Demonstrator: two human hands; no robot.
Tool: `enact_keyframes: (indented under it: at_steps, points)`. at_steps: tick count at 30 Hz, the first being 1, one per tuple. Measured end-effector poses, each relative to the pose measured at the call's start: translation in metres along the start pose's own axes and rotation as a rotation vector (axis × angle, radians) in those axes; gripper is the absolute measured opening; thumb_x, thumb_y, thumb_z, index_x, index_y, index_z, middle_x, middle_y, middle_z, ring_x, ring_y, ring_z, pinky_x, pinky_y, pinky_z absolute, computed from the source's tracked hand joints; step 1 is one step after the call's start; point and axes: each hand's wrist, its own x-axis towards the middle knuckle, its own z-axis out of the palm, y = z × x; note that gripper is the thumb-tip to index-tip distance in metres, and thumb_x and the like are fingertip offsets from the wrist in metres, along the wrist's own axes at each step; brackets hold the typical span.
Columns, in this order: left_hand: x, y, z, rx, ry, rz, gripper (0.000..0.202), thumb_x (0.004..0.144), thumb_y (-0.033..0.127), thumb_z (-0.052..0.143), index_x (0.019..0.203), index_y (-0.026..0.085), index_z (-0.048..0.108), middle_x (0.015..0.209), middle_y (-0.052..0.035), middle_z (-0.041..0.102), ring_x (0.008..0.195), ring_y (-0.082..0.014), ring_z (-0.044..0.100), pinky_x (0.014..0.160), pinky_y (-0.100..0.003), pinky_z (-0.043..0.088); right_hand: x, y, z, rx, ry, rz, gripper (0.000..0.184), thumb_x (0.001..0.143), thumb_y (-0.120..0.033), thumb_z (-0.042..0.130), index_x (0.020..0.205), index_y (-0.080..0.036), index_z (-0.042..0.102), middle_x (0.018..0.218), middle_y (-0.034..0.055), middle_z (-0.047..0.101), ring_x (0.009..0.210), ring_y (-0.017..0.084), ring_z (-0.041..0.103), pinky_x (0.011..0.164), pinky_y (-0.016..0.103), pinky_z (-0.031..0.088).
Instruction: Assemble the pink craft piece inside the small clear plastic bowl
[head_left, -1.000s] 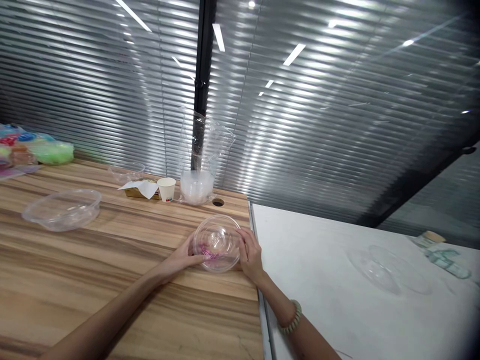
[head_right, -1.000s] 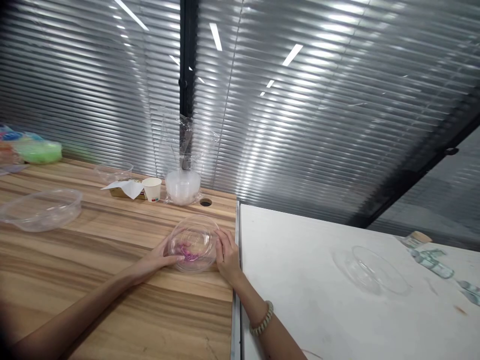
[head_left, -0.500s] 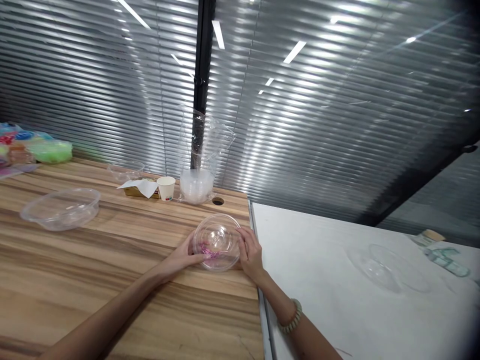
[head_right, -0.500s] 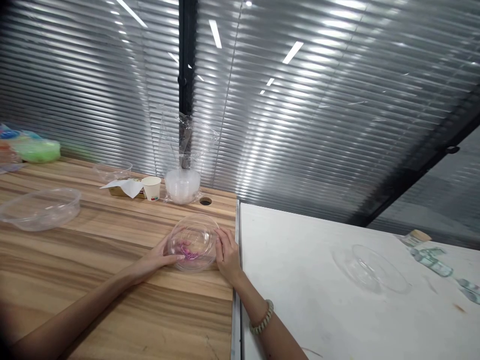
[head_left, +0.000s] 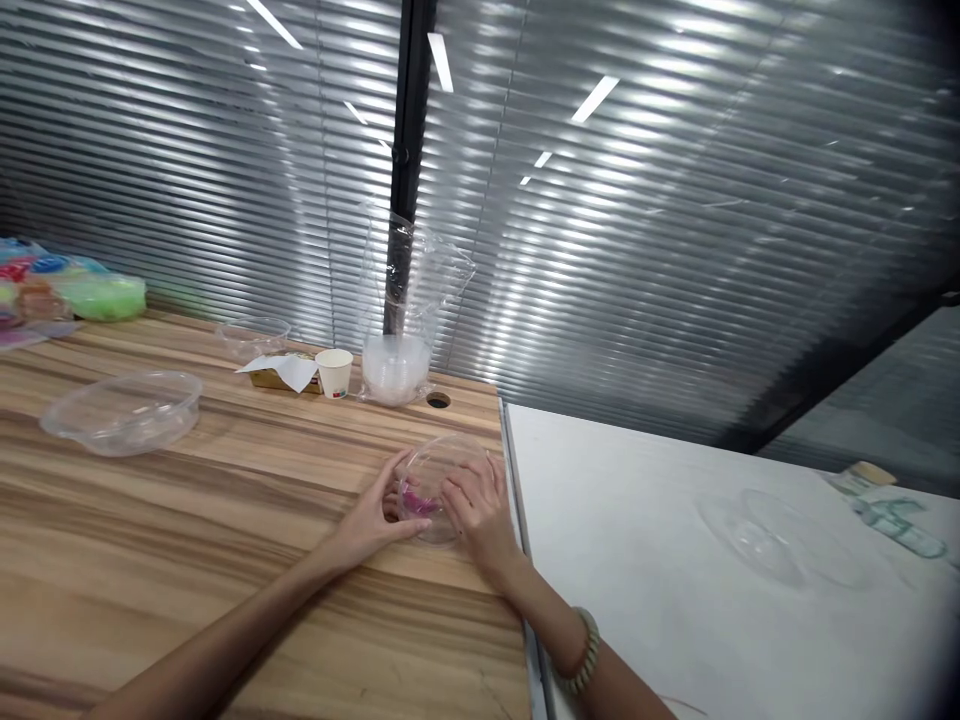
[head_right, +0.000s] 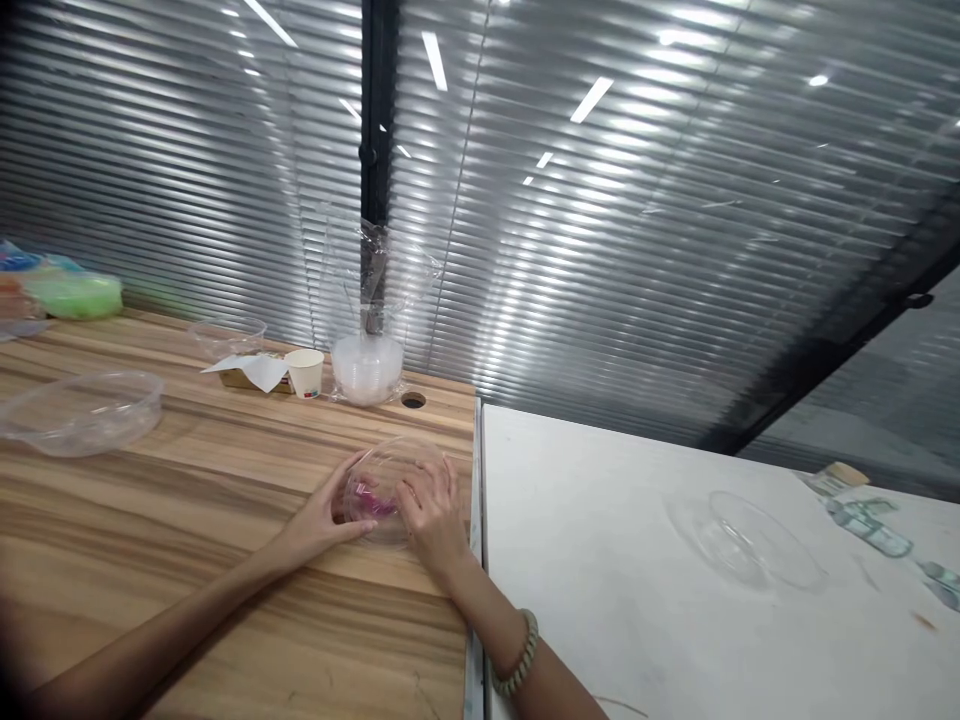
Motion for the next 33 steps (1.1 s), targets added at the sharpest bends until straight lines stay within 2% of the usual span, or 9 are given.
enact_keyframes:
  at_steps: [2, 5, 9, 12, 14, 19, 24, 33]
  points:
    - [-0.001, 0.0, 0.0, 0.031, -0.011, 0.028, 0.09, 0.067, 0.031, 0.076, 0.139, 0.024, 0.022, 0.127, -0.0114, 0.049, 0.105, -0.0246, 0.058, 0.088, -0.038, 0.05, 0.0, -0.007, 0.001, 0.011, -0.014, -0.061, 0.018, 0.086, -0.01, 0.051, 0.097, -0.017, 0.064, 0.092, 0.0058, 0.067, 0.106, 0.024, 0.05, 0.103, 0.052, 0.031]
    - [-0.003, 0.001, 0.0, 0.117, -0.014, 0.086, 0.087, 0.067, 0.029, 0.075, 0.139, 0.024, 0.027, 0.139, -0.0121, 0.039, 0.116, -0.027, 0.052, 0.092, -0.039, 0.049, -0.002, -0.016, 0.003, 0.123, -0.072, -0.125, 0.02, 0.088, -0.013, 0.05, 0.103, -0.015, 0.062, 0.097, 0.0077, 0.066, 0.103, 0.022, 0.051, 0.095, 0.042, 0.042]
    - [-0.005, 0.003, 0.001, 0.194, -0.016, 0.118, 0.089, 0.066, 0.028, 0.076, 0.14, 0.024, 0.028, 0.144, -0.0117, 0.035, 0.123, -0.0299, 0.045, 0.096, -0.042, 0.047, -0.004, -0.02, 0.007, 0.227, -0.187, -0.012, 0.024, 0.086, -0.016, 0.054, 0.109, -0.014, 0.06, 0.105, 0.0109, 0.063, 0.097, 0.022, 0.053, 0.081, 0.037, 0.049]
    - [-0.005, 0.005, 0.002, 0.211, -0.015, 0.122, 0.089, 0.067, 0.03, 0.075, 0.141, 0.025, 0.026, 0.145, -0.0113, 0.033, 0.125, -0.0299, 0.043, 0.096, -0.04, 0.047, -0.005, -0.019, 0.008, 0.251, -0.228, 0.096, 0.026, 0.085, -0.012, 0.053, 0.111, -0.016, 0.059, 0.102, 0.0094, 0.063, 0.094, 0.022, 0.054, 0.081, 0.037, 0.049]
    - [-0.005, 0.006, 0.002, 0.214, -0.017, 0.122, 0.089, 0.067, 0.031, 0.075, 0.141, 0.025, 0.027, 0.146, -0.0111, 0.032, 0.125, -0.0296, 0.044, 0.095, -0.04, 0.048, -0.006, -0.017, 0.009, 0.262, -0.236, 0.121, 0.024, 0.086, -0.011, 0.053, 0.108, -0.017, 0.06, 0.098, 0.0081, 0.063, 0.091, 0.021, 0.055, 0.08, 0.037, 0.05]
    - [-0.006, 0.008, 0.003, 0.218, -0.016, 0.109, 0.089, 0.066, 0.03, 0.075, 0.141, 0.024, 0.027, 0.144, -0.0119, 0.035, 0.121, -0.0296, 0.047, 0.095, -0.04, 0.048, -0.007, -0.016, 0.012, 0.233, -0.291, 0.097, 0.013, 0.086, -0.013, 0.053, 0.093, -0.017, 0.064, 0.086, 0.0066, 0.063, 0.082, 0.02, 0.056, 0.074, 0.036, 0.051]
    - [-0.007, 0.01, 0.002, 0.285, -0.008, 0.113, 0.089, 0.066, 0.03, 0.075, 0.141, 0.024, 0.028, 0.144, -0.0113, 0.035, 0.121, -0.0307, 0.047, 0.094, -0.04, 0.048, -0.006, -0.016, 0.011, 0.274, -0.304, 0.099, 0.016, 0.086, -0.009, 0.053, 0.095, -0.016, 0.064, 0.091, 0.0064, 0.064, 0.086, 0.02, 0.056, 0.077, 0.035, 0.05]
    - [-0.007, 0.007, 0.001, 0.302, -0.011, 0.12, 0.089, 0.066, 0.032, 0.075, 0.141, 0.024, 0.028, 0.145, -0.0097, 0.034, 0.126, -0.029, 0.041, 0.099, -0.038, 0.045, -0.005, -0.016, 0.011, 0.246, -0.302, 0.114, 0.012, 0.086, -0.01, 0.053, 0.085, -0.016, 0.063, 0.083, 0.0046, 0.064, 0.08, 0.02, 0.056, 0.07, 0.033, 0.049]
